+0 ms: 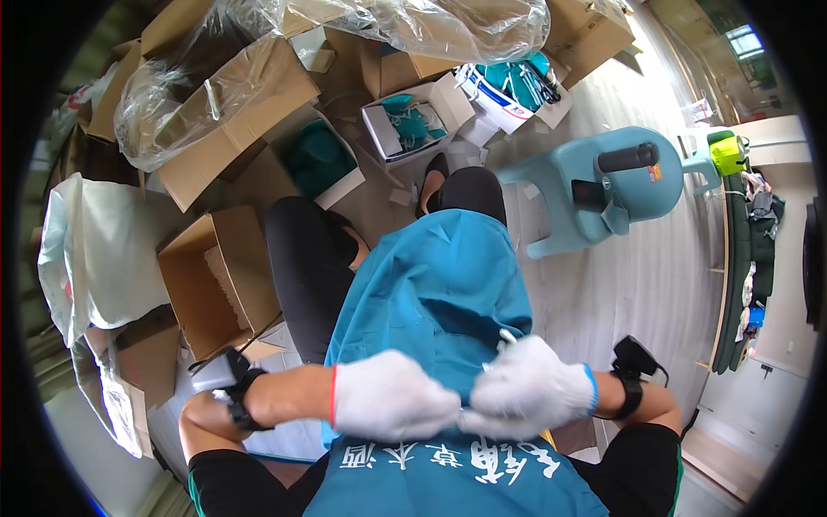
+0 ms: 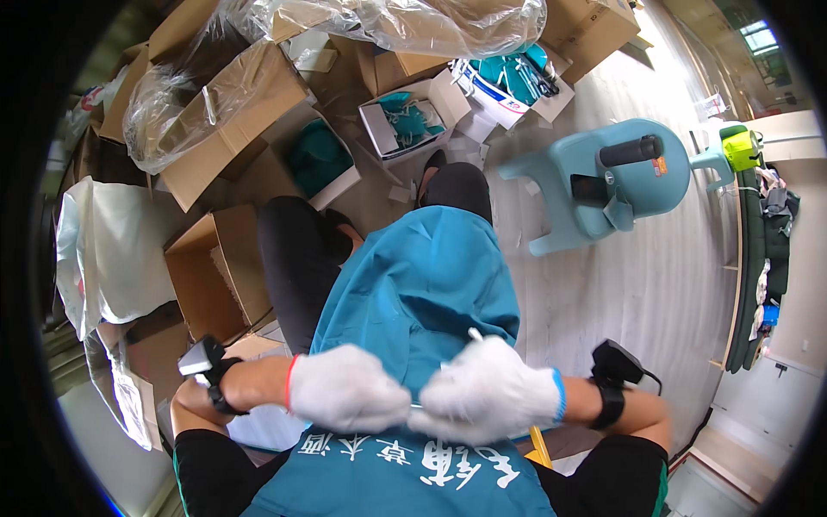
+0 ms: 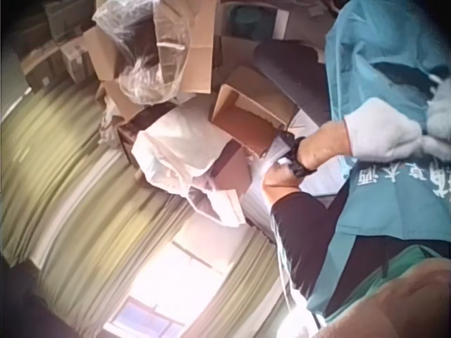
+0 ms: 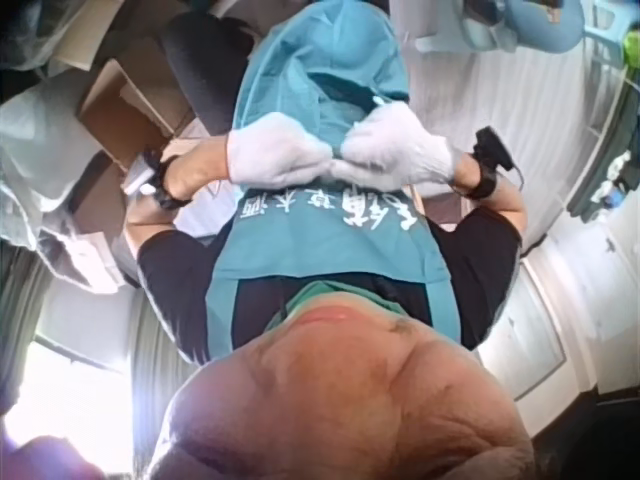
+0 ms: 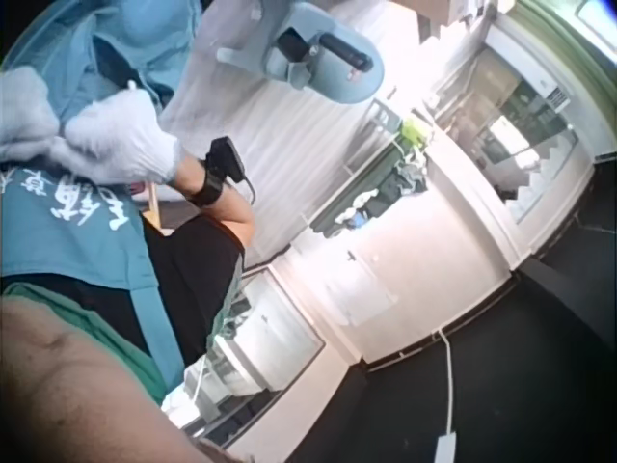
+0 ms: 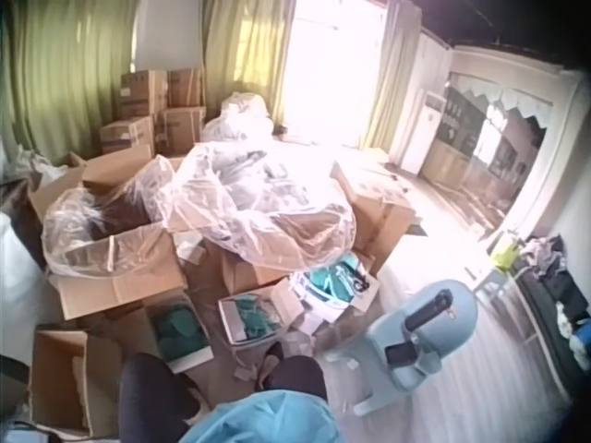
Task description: Inspecting and organizing green surgical masks by checking their straps and folding them.
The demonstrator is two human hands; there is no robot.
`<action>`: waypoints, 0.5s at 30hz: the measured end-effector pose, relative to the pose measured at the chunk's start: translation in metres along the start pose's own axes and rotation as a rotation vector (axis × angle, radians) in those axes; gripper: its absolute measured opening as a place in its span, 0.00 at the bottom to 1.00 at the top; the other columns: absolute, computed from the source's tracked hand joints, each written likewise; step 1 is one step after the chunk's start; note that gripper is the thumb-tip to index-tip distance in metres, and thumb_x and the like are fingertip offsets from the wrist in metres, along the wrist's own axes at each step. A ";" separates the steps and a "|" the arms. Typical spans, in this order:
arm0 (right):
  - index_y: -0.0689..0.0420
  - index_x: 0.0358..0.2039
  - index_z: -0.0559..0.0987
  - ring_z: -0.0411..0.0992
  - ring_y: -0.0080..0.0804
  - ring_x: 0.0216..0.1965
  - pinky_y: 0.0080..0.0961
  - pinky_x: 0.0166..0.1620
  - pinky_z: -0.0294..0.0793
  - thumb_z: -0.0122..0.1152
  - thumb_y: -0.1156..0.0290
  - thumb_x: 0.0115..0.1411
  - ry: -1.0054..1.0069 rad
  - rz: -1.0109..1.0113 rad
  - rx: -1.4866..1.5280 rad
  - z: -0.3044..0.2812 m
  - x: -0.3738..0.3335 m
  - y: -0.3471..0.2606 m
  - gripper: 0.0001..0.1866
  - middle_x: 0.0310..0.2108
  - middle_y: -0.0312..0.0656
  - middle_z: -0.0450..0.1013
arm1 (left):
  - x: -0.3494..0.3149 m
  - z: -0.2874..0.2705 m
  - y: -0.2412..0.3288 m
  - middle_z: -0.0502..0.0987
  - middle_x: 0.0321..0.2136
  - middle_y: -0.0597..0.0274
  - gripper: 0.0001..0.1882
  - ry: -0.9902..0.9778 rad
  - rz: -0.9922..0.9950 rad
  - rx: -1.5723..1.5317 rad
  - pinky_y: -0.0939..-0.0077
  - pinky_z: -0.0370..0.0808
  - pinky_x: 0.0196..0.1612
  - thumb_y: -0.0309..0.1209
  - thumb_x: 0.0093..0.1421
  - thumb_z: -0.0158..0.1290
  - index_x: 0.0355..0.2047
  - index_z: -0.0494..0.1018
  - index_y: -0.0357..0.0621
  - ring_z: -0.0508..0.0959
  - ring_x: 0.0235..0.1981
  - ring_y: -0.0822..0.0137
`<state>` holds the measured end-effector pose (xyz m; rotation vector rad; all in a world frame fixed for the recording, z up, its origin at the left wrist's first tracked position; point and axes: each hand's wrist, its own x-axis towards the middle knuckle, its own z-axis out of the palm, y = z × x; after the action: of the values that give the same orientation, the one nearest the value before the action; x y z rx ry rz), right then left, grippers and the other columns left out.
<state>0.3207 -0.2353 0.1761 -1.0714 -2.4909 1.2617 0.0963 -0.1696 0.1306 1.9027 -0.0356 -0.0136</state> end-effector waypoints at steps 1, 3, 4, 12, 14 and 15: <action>0.52 0.12 0.72 0.70 0.42 0.15 0.32 0.17 0.65 0.56 0.52 0.63 -0.060 -0.011 0.046 -0.005 -0.004 -0.008 0.25 0.13 0.42 0.69 | -0.004 -0.001 0.014 0.73 0.21 0.50 0.12 -0.028 0.000 -0.010 0.58 0.73 0.27 0.37 0.64 0.48 0.28 0.68 0.43 0.76 0.24 0.48; 0.51 0.12 0.72 0.70 0.41 0.15 0.32 0.17 0.64 0.55 0.51 0.63 -0.079 -0.012 0.077 -0.008 -0.011 -0.013 0.25 0.13 0.42 0.69 | -0.015 0.000 0.022 0.73 0.21 0.50 0.12 -0.030 -0.010 -0.041 0.58 0.73 0.26 0.37 0.64 0.48 0.28 0.68 0.43 0.75 0.23 0.48; 0.51 0.12 0.72 0.69 0.40 0.15 0.33 0.17 0.64 0.54 0.51 0.64 -0.092 -0.020 0.102 -0.010 -0.013 -0.012 0.25 0.13 0.41 0.69 | -0.019 -0.001 0.023 0.72 0.21 0.50 0.13 -0.032 -0.025 -0.060 0.58 0.73 0.26 0.37 0.64 0.48 0.28 0.67 0.42 0.75 0.23 0.47; 0.49 0.20 0.77 0.69 0.34 0.16 0.29 0.16 0.61 0.61 0.53 0.56 -0.114 -0.097 0.053 -0.011 -0.027 -0.013 0.15 0.15 0.36 0.69 | -0.053 0.006 0.039 0.72 0.20 0.54 0.11 -0.027 -0.054 0.038 0.61 0.72 0.24 0.36 0.63 0.50 0.27 0.69 0.43 0.75 0.22 0.51; 0.50 0.27 0.79 0.70 0.29 0.18 0.27 0.17 0.62 0.66 0.58 0.51 0.019 -0.073 -0.060 -0.012 -0.045 0.003 0.10 0.18 0.34 0.70 | -0.094 -0.003 0.027 0.71 0.19 0.59 0.07 0.281 -0.019 -0.049 0.64 0.71 0.23 0.33 0.60 0.53 0.30 0.73 0.43 0.74 0.19 0.54; 0.51 0.31 0.80 0.71 0.28 0.20 0.26 0.17 0.63 0.67 0.60 0.50 0.099 0.014 -0.185 -0.015 -0.063 0.014 0.11 0.20 0.34 0.71 | -0.116 -0.012 0.017 0.69 0.18 0.61 0.06 0.397 -0.035 -0.221 0.66 0.70 0.23 0.30 0.57 0.54 0.31 0.75 0.40 0.72 0.18 0.57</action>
<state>0.3804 -0.2621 0.1862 -1.1631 -2.5674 0.9710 -0.0198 -0.1603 0.1492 1.6551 0.2583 0.3241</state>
